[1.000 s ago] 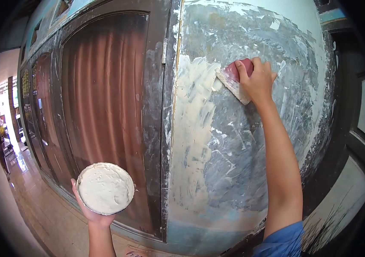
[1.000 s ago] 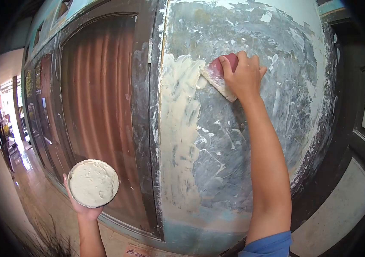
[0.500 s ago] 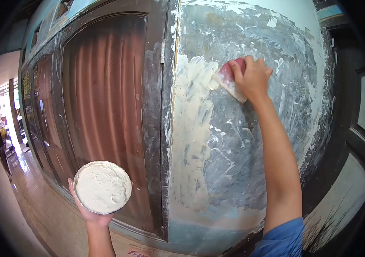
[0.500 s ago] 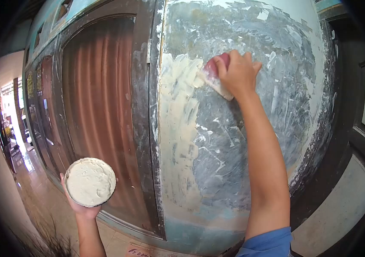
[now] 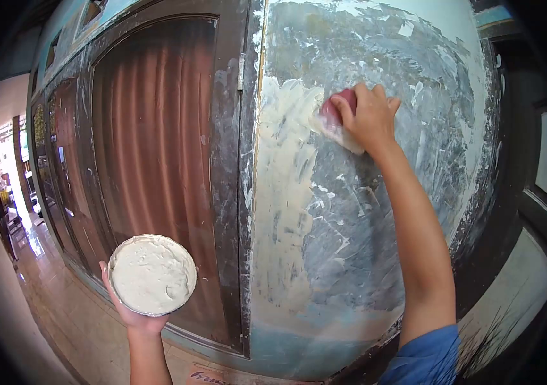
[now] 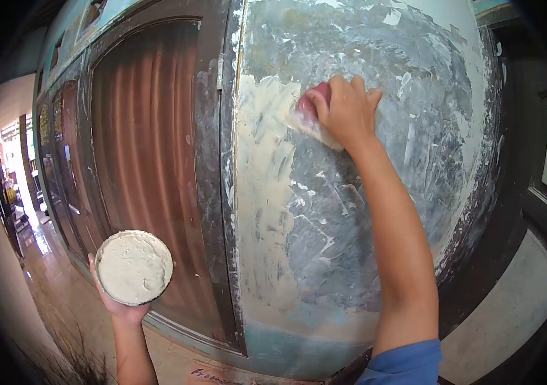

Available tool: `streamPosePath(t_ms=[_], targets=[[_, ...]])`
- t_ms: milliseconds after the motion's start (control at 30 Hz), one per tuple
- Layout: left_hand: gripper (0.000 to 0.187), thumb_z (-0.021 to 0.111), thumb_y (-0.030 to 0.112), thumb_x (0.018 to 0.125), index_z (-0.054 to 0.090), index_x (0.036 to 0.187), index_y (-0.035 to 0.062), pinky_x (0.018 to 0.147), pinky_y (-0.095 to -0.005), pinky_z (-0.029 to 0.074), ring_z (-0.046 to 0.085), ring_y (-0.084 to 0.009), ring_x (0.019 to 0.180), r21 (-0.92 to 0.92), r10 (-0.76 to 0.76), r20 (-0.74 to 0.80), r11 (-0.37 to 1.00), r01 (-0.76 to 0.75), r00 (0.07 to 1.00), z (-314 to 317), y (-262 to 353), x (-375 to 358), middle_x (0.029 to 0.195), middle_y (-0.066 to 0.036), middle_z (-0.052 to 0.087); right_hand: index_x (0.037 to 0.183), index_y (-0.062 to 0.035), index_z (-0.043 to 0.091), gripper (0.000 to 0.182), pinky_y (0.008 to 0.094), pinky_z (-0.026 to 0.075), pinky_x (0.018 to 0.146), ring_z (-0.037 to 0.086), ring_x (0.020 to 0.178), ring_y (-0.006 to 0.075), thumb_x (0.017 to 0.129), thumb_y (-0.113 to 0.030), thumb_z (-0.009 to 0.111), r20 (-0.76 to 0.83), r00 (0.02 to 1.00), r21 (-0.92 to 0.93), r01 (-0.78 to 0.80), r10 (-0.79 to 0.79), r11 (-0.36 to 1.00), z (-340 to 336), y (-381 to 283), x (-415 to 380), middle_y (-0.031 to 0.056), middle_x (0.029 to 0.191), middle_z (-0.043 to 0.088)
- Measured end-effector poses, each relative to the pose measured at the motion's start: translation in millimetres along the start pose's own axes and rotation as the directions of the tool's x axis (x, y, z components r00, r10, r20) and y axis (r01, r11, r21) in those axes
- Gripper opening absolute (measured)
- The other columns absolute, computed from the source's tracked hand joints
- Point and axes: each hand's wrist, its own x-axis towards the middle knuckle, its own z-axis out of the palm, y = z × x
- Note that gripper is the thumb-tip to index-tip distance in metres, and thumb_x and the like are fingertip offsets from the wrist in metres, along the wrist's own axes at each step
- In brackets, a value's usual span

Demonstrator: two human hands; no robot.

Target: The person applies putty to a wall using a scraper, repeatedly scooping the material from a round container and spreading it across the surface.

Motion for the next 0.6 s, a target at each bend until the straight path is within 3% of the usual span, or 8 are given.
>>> streamPosePath(t_ms=[67, 200, 267, 300, 333, 400, 467, 600], targets=[[0.076, 0.041, 0.073, 0.103, 0.06, 0.147, 0.0148, 0.112, -0.0569, 0.049, 0.061, -0.0357, 0.131, -0.008, 0.009, -0.028, 1.0, -0.009, 1.0, 0.8, -1.4, 0.0, 0.147, -0.01, 0.063, 0.099, -0.009, 0.069, 0.041, 0.0528, 0.033, 0.093, 0.059, 0.102, 0.0296, 0.098, -0.05, 0.068, -0.051, 0.971, 0.027, -0.232, 0.233, 0.972, -3.5, -0.5, 8.0, 0.0106, 0.092, 0.071], [0.076, 0.041, 0.073, 0.103, 0.06, 0.147, 0.0147, 0.112, -0.0564, 0.049, 0.061, -0.0356, 0.131, -0.002, 0.024, -0.047, 1.0, -0.024, 0.999, -0.4, -1.0, -1.4, 0.147, -0.01, 0.062, 0.1, -0.0093, 0.069, 0.042, 0.0539, 0.033, 0.093, 0.06, 0.103, 0.0297, 0.098, -0.051, 0.068, -0.04, 0.987, 0.049, -0.154, 0.156, 0.987, -0.8, -3.9, 2.4, 0.01, 0.092, 0.071], [0.076, 0.041, 0.073, 0.103, 0.06, 0.147, 0.0143, 0.113, -0.0563, 0.049, 0.06, -0.0355, 0.132, 0.004, -0.002, 0.033, 1.0, 0.002, 0.999, -2.1, 0.5, -3.5, 0.149, -0.01, 0.062, 0.1, -0.0093, 0.069, 0.044, 0.0541, 0.032, 0.094, 0.06, 0.102, 0.0309, 0.099, -0.053, 0.066, 0.017, 0.999, 0.021, -0.037, 0.037, 0.999, 4.2, -1.3, -0.2, 0.0098, 0.092, 0.071], [0.076, 0.041, 0.073, 0.103, 0.06, 0.147, 0.014, 0.113, -0.0564, 0.048, 0.06, -0.0355, 0.132, 0.011, -0.003, 0.022, 1.0, 0.003, 1.0, 0.5, 0.6, -4.9, 0.149, -0.009, 0.061, 0.1, -0.009, 0.07, 0.044, 0.0536, 0.033, 0.092, 0.059, 0.1, 0.031, 0.099, -0.053, 0.066, 0.042, 0.989, -0.037, -0.14, 0.141, 0.99, -2.8, -0.8, 5.7, 0.0097, 0.091, 0.07], [0.076, 0.041, 0.073, 0.103, 0.06, 0.147, 0.014, 0.113, -0.0564, 0.048, 0.06, -0.0355, 0.132, 0.012, -0.001, 0.019, 1.0, 0.001, 1.0, -0.6, 0.8, -5.4, 0.149, -0.009, 0.061, 0.1, -0.009, 0.07, 0.044, 0.0536, 0.033, 0.092, 0.059, 0.1, 0.031, 0.099, -0.053, 0.066, 0.043, 0.989, -0.034, -0.139, 0.141, 0.99, -2.5, 4.1, 7.7, 0.0097, 0.091, 0.07], [0.076, 0.041, 0.073, 0.103, 0.06, 0.147, 0.0141, 0.112, -0.0568, 0.049, 0.061, -0.0358, 0.132, -0.013, 0.026, -0.044, 1.0, -0.027, 0.999, -3.8, 1.4, -5.2, 0.148, -0.009, 0.062, 0.1, -0.0085, 0.07, 0.045, 0.0534, 0.033, 0.091, 0.06, 0.1, 0.0307, 0.099, -0.053, 0.066, -0.082, 0.963, 0.043, -0.254, 0.257, 0.966, -3.7, 13.2, 10.5, 0.0101, 0.091, 0.07], [0.076, 0.041, 0.073, 0.102, 0.06, 0.146, 0.0141, 0.111, -0.0573, 0.05, 0.061, -0.036, 0.131, -0.001, 0.027, -0.042, 1.0, -0.027, 0.999, -1.8, 2.4, -6.8, 0.148, -0.009, 0.062, 0.1, -0.008, 0.07, 0.044, 0.0527, 0.033, 0.091, 0.059, 0.099, 0.0303, 0.099, -0.052, 0.067, -0.078, 0.971, 0.06, -0.22, 0.224, 0.974, -5.8, 8.9, 4.5, 0.01, 0.091, 0.07], [0.077, 0.042, 0.074, 0.102, 0.06, 0.146, 0.0138, 0.111, -0.0596, 0.05, 0.062, -0.0378, 0.13, -0.01, 0.048, -0.085, 0.999, -0.049, 0.995, 0.0, 2.3, -7.2, 0.147, -0.01, 0.062, 0.098, -0.0082, 0.069, 0.045, 0.0524, 0.033, 0.092, 0.06, 0.1, 0.0307, 0.099, -0.053, 0.066, 0.053, 0.999, 0.037, -0.007, 0.005, 0.999, -3.5, 3.0, -1.1, 0.0104, 0.092, 0.071]])
